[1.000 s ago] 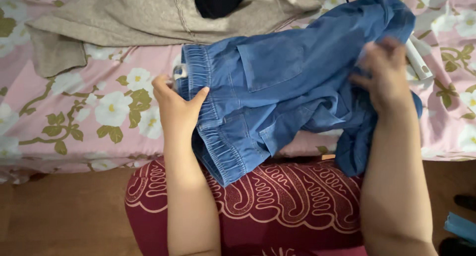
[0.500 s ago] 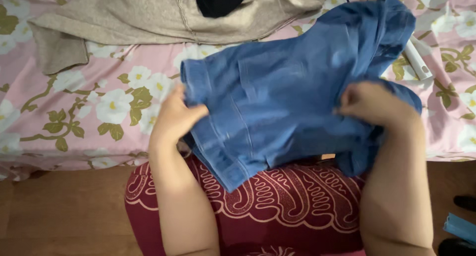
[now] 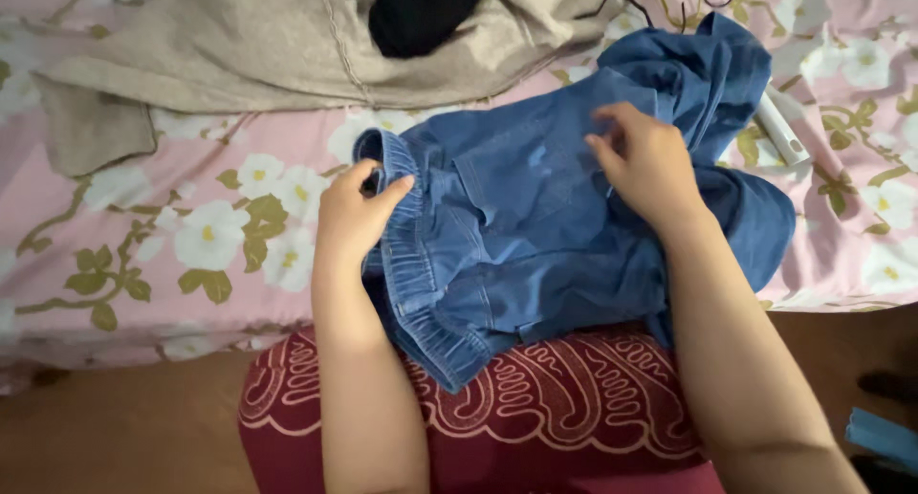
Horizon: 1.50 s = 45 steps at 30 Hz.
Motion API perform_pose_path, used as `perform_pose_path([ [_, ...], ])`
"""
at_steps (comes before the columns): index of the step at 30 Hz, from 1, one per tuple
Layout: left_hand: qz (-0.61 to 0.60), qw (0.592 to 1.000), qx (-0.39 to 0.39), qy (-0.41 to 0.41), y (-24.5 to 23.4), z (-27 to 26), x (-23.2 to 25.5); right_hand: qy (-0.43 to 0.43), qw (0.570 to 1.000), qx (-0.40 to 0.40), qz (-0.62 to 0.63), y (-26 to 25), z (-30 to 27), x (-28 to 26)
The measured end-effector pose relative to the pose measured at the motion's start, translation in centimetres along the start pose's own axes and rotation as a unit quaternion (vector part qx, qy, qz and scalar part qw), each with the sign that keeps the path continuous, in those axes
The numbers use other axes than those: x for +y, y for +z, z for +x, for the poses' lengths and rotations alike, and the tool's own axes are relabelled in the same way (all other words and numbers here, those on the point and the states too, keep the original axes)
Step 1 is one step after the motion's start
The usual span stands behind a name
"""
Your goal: The person lays a pair of blue denim jeans on a bed and uses a lint roller to remove debris from the fabric surface, eventually flipping the garment over to clean the other side.
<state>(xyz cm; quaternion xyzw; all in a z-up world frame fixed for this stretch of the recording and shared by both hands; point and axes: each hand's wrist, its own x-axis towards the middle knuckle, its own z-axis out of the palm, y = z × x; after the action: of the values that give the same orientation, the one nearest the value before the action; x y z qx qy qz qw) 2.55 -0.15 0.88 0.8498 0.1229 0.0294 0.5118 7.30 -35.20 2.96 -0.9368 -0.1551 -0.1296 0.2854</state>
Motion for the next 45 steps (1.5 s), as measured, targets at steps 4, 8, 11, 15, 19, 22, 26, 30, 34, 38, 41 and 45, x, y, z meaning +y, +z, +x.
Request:
perform_pose_path([
  [4,0.006,0.998,0.017,0.052,-0.8,-0.2,-1.5,-0.007,0.999,-0.009,-0.033,3.7,4.1,3.5],
  [8,-0.130,0.988,0.031,0.082,-1.3,-0.3,-2.9,-0.072,0.975,-0.053,-0.203,7.0,8.5,8.1],
  [11,-0.105,0.961,0.182,0.181,-1.0,0.9,-2.9,0.069,0.997,-0.022,0.025,6.7,10.0,7.2],
  [15,-0.013,0.922,0.323,0.212,-1.1,0.7,-2.1,0.061,0.994,-0.008,0.094,3.4,7.4,3.0],
  [19,0.077,0.970,0.227,0.047,-2.0,-1.8,-0.7,0.018,0.999,-0.032,-0.019,1.6,2.8,1.9],
  [22,0.124,0.982,0.132,-0.046,-2.4,-3.7,0.6,0.144,0.979,-0.108,-0.096,-0.5,-1.2,3.9],
  [26,0.182,0.981,0.056,-0.041,-1.1,-4.0,1.9,0.117,0.979,-0.136,-0.092,-1.7,-2.9,4.8],
  [30,0.178,0.981,0.059,-0.040,-0.2,-4.6,2.2,0.215,0.956,-0.165,-0.112,-1.6,-2.9,3.2],
  [34,0.117,0.987,0.092,0.055,0.4,-4.6,0.5,0.205,0.937,-0.210,-0.190,-3.0,-3.9,4.6],
  [38,-0.012,0.988,0.079,0.131,0.7,-3.3,-1.6,0.206,0.889,-0.305,-0.272,-4.4,-4.9,5.4],
  [41,0.025,0.978,0.176,0.107,-1.4,-2.7,-3.6,0.159,0.901,-0.303,-0.268,-4.3,-5.2,4.6],
  [45,0.086,0.976,0.177,0.092,-1.6,-2.6,-4.8,0.035,0.974,-0.183,-0.130,-3.5,-5.1,3.5],
])
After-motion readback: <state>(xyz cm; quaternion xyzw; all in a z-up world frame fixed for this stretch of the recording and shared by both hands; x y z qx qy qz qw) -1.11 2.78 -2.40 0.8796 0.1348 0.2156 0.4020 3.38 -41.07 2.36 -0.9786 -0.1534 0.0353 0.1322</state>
